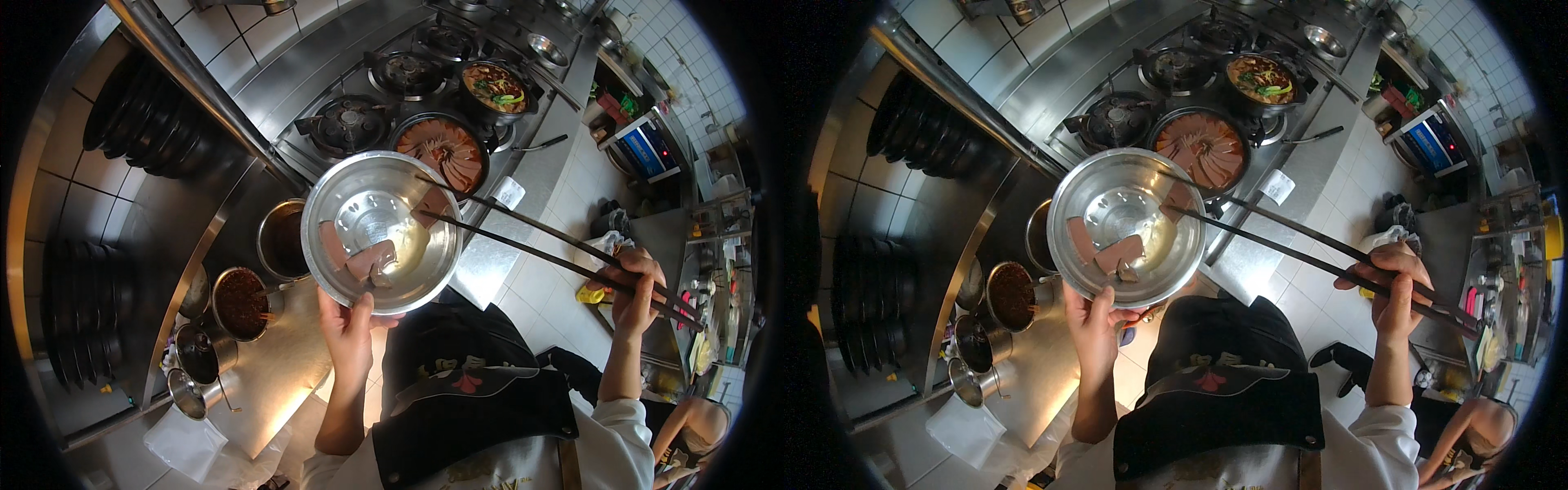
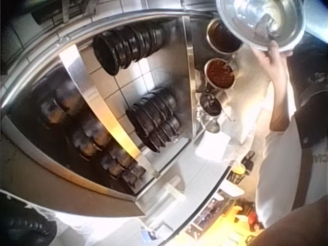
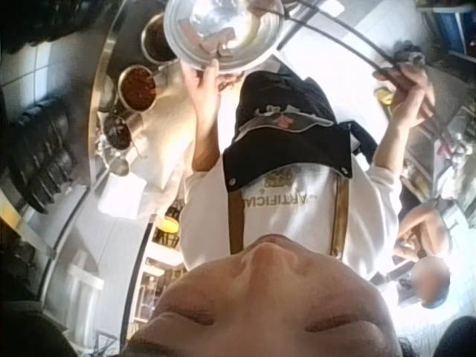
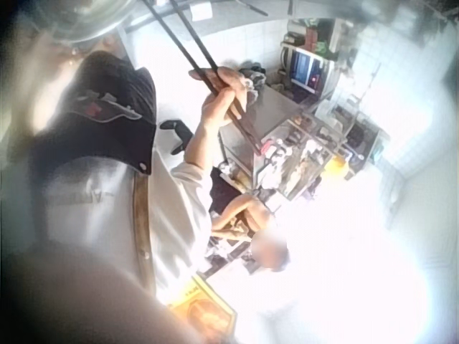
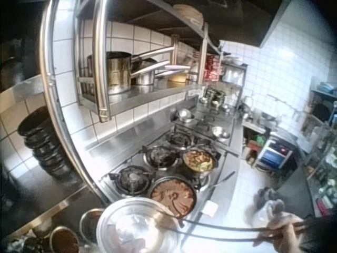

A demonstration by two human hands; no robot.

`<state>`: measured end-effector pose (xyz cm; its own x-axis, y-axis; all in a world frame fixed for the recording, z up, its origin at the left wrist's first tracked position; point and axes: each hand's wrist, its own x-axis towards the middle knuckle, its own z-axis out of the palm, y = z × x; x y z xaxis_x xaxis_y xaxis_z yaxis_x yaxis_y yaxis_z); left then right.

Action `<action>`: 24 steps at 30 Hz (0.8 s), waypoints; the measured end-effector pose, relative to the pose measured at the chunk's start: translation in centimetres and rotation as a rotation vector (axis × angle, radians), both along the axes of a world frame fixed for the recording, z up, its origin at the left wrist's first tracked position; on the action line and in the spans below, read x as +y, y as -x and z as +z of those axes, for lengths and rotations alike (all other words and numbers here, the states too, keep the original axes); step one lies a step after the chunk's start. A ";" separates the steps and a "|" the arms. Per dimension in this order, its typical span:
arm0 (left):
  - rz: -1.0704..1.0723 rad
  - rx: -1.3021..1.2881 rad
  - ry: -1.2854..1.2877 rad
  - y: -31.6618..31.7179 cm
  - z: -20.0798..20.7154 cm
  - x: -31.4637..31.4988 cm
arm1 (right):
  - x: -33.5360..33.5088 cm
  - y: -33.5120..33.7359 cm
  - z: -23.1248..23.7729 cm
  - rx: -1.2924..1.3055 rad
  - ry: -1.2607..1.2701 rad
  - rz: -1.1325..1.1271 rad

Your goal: The person uses chopsticks to transfer sliced meat from a metal bowl into two simmering pots on the stove. After finishing, the person walks to a prep area and handles a plastic bag of ingredients.

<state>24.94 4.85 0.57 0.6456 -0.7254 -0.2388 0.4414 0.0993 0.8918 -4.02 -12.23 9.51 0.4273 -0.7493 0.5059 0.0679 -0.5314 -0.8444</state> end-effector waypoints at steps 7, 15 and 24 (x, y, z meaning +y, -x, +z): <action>0.033 -0.055 0.009 0.3 0.1 -0.2 | 2.2 -0.1 -1.3 0.086 0.126 -0.138; 0.047 -0.050 0.022 0.0 -0.1 -0.6 | 3.0 0.0 -0.9 0.069 0.220 -0.251; 0.076 -0.011 0.050 0.0 0.0 -1.5 | 2.9 0.0 -0.8 0.078 0.226 -0.208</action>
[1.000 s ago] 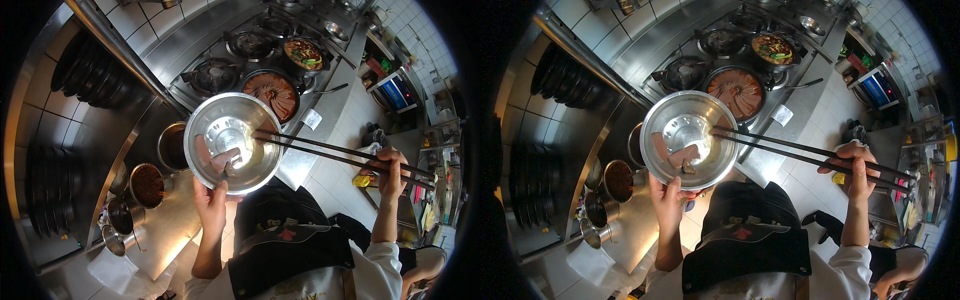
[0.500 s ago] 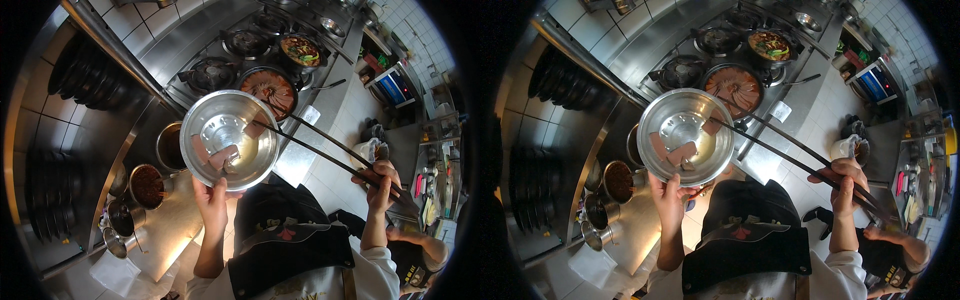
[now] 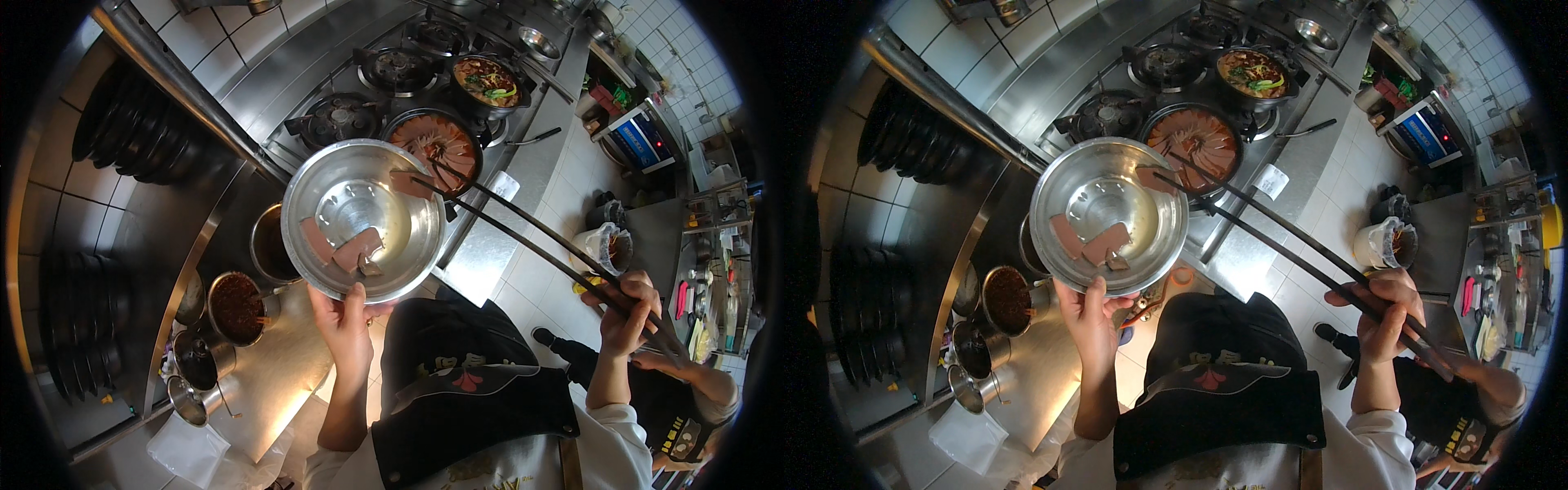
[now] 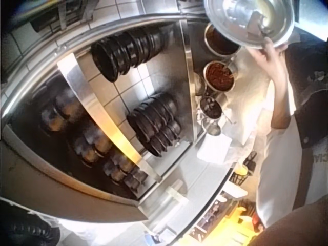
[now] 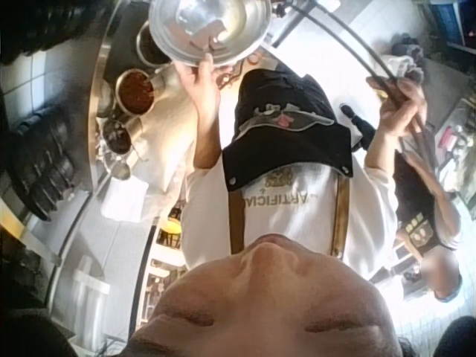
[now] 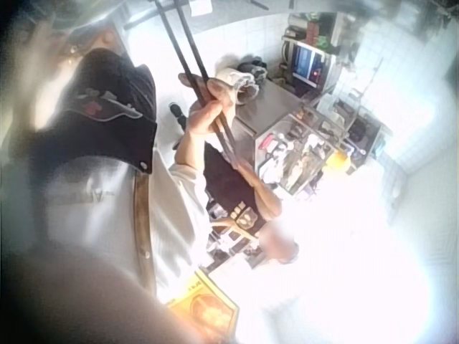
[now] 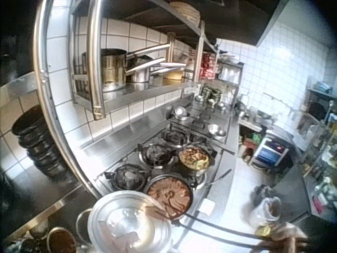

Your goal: The person uses chopsticks to transfer sliced meat from a metal bowl into two simmering pots on the stove. After finishing, the person walks to a prep area and handles a plastic bag of ingredients.

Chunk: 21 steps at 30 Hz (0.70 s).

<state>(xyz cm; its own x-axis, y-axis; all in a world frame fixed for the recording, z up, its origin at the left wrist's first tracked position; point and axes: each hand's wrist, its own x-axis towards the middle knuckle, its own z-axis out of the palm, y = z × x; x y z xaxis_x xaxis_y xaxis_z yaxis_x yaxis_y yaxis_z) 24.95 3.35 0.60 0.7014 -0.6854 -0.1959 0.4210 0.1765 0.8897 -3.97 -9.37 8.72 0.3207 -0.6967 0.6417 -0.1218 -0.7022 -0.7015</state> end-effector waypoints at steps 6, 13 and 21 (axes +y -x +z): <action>0.025 -0.008 0.016 0.2 0.0 -0.3 | 0.7 -0.9 -0.2 0.024 -0.065 -0.099; 0.061 -0.057 -0.013 0.3 -0.2 -0.8 | 0.8 0.2 0.3 0.043 0.003 -0.131; 0.084 -0.031 -0.007 0.4 -0.2 -1.3 | 0.9 1.0 0.2 0.047 0.055 -0.110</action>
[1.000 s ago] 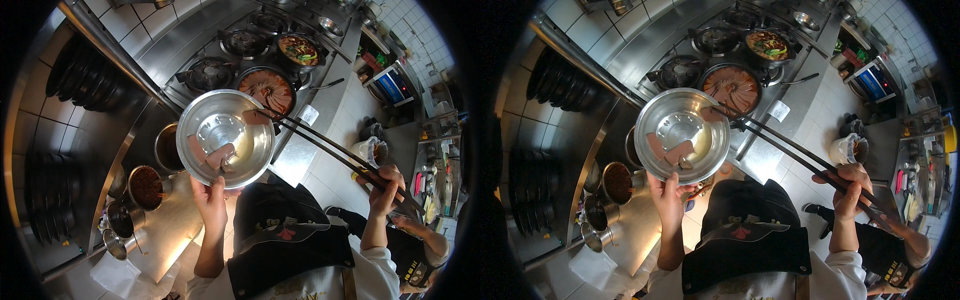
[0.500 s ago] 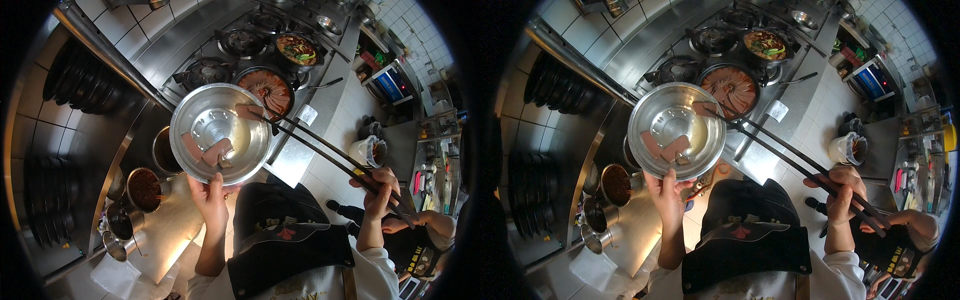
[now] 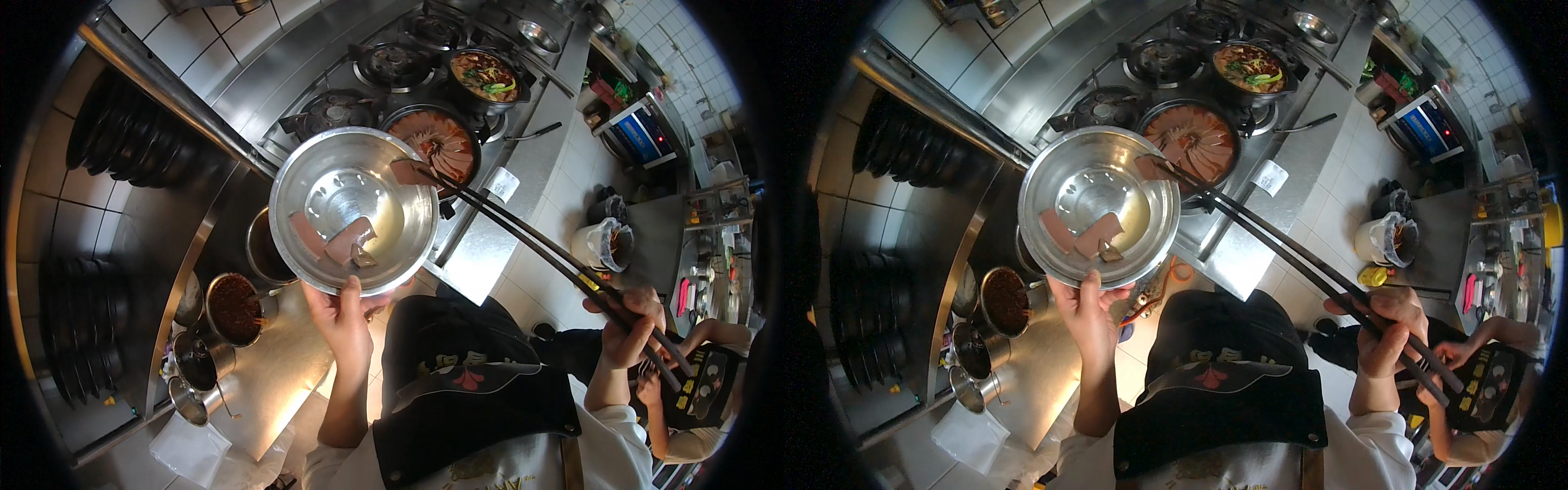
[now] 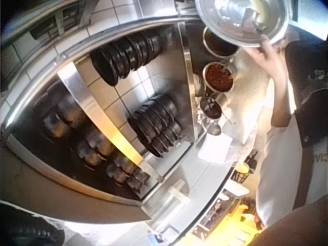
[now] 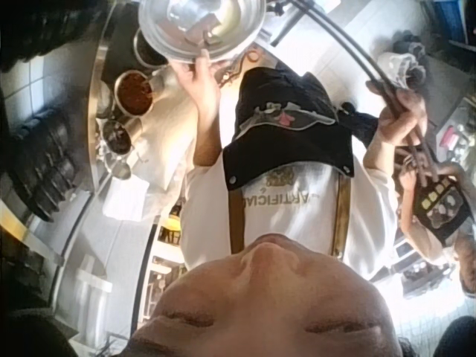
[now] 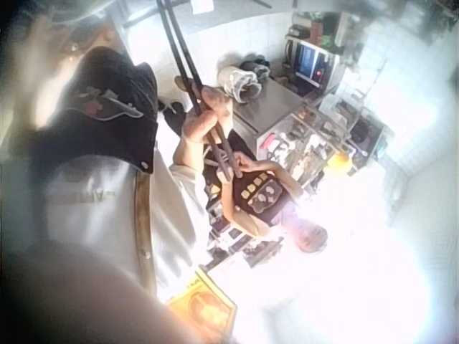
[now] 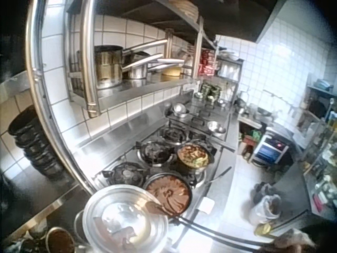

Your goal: The person uses chopsticks to transfer sliced meat from a metal bowl into two simmering pots on the stove. After finishing, the person walks to a prep area and handles a plastic bag of ingredients.

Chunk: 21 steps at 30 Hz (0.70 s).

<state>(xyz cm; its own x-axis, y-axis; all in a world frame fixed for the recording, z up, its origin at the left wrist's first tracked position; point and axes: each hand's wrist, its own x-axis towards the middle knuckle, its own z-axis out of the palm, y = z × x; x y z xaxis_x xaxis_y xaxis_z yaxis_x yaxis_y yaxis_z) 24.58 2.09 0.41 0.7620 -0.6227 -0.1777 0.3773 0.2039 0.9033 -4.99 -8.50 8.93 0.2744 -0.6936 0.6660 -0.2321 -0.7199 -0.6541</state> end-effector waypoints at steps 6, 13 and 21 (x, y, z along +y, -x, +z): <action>0.073 -0.040 -0.050 -1.1 -1.1 0.2 | -2.1 0.3 0.6 -0.106 0.040 0.049; 0.169 -0.090 -0.064 -2.6 -1.3 1.4 | -6.3 -0.2 0.5 -0.048 -0.227 0.180; 0.211 -0.056 -0.106 -3.4 -1.4 2.3 | -9.7 -4.1 -0.2 0.093 -0.454 0.347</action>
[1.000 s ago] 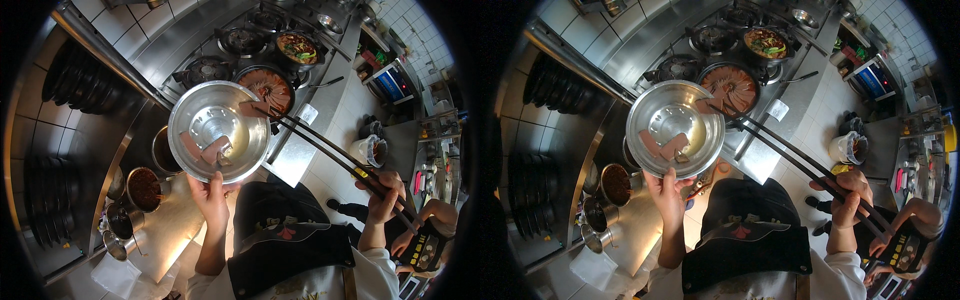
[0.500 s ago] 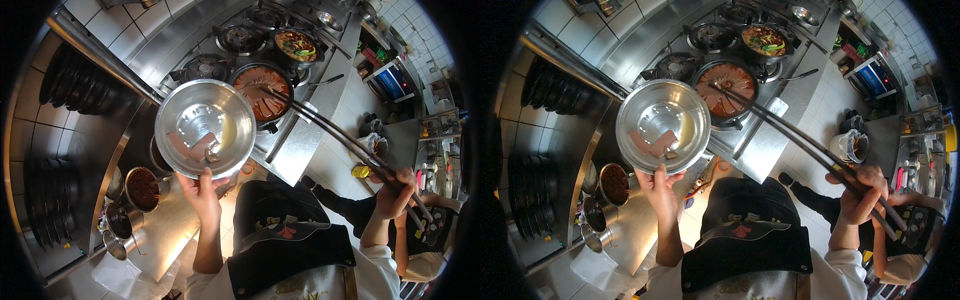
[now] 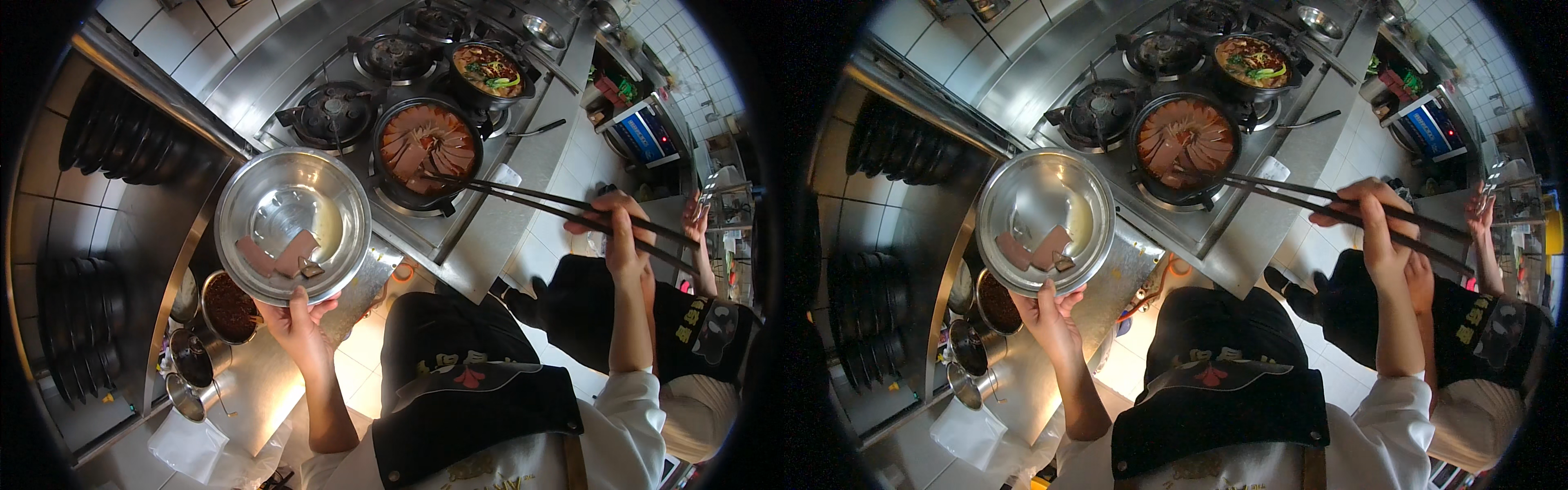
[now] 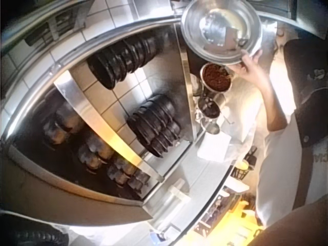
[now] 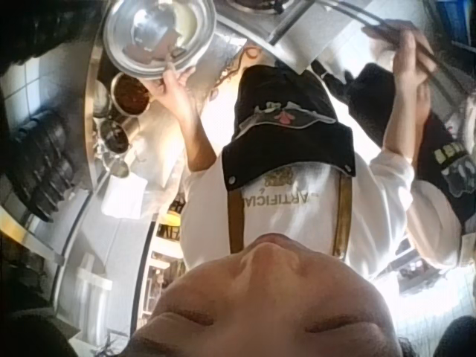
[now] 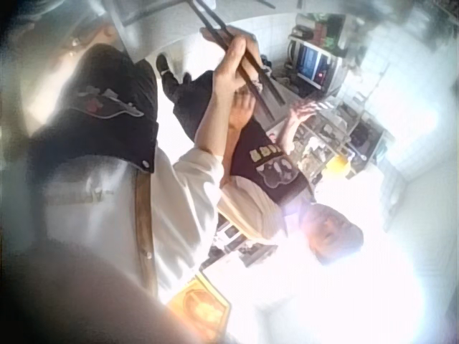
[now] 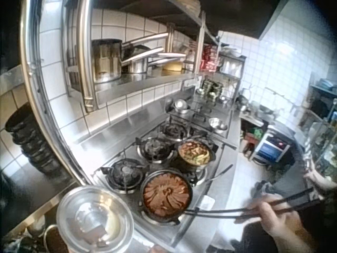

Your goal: The person uses chopsticks to transfer sliced meat from a metal bowl into two simmering pots on the stove. After finishing, the person walks to a prep area and handles a plastic bag of ingredients.

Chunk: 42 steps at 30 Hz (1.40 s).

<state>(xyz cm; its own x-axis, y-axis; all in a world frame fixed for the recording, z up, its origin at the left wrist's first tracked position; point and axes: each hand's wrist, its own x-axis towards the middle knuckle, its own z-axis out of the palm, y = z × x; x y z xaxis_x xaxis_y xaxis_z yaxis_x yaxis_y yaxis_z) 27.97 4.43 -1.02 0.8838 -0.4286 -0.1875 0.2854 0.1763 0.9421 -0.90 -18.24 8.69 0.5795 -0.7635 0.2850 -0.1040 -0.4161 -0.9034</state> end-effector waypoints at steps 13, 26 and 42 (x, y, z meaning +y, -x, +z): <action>0.030 0.009 0.003 0.1 0.0 0.0 | -3.2 -2.6 -1.3 -0.009 -0.057 -0.025; -0.095 0.024 0.002 1.9 0.3 -1.3 | -0.3 -0.3 1.9 -0.346 -0.150 0.045; -0.245 -0.097 0.008 2.9 0.1 -1.8 | 1.4 -0.1 1.0 -0.160 -0.100 0.010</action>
<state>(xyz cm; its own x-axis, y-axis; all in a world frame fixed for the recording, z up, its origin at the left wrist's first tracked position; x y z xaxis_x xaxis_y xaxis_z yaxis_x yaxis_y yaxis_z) 25.07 2.62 -0.95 0.7669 -0.6335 -0.1025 0.2285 0.1204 0.9661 -0.78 -16.88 9.70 0.5407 -0.7870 0.2973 0.0477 -0.3241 -0.9448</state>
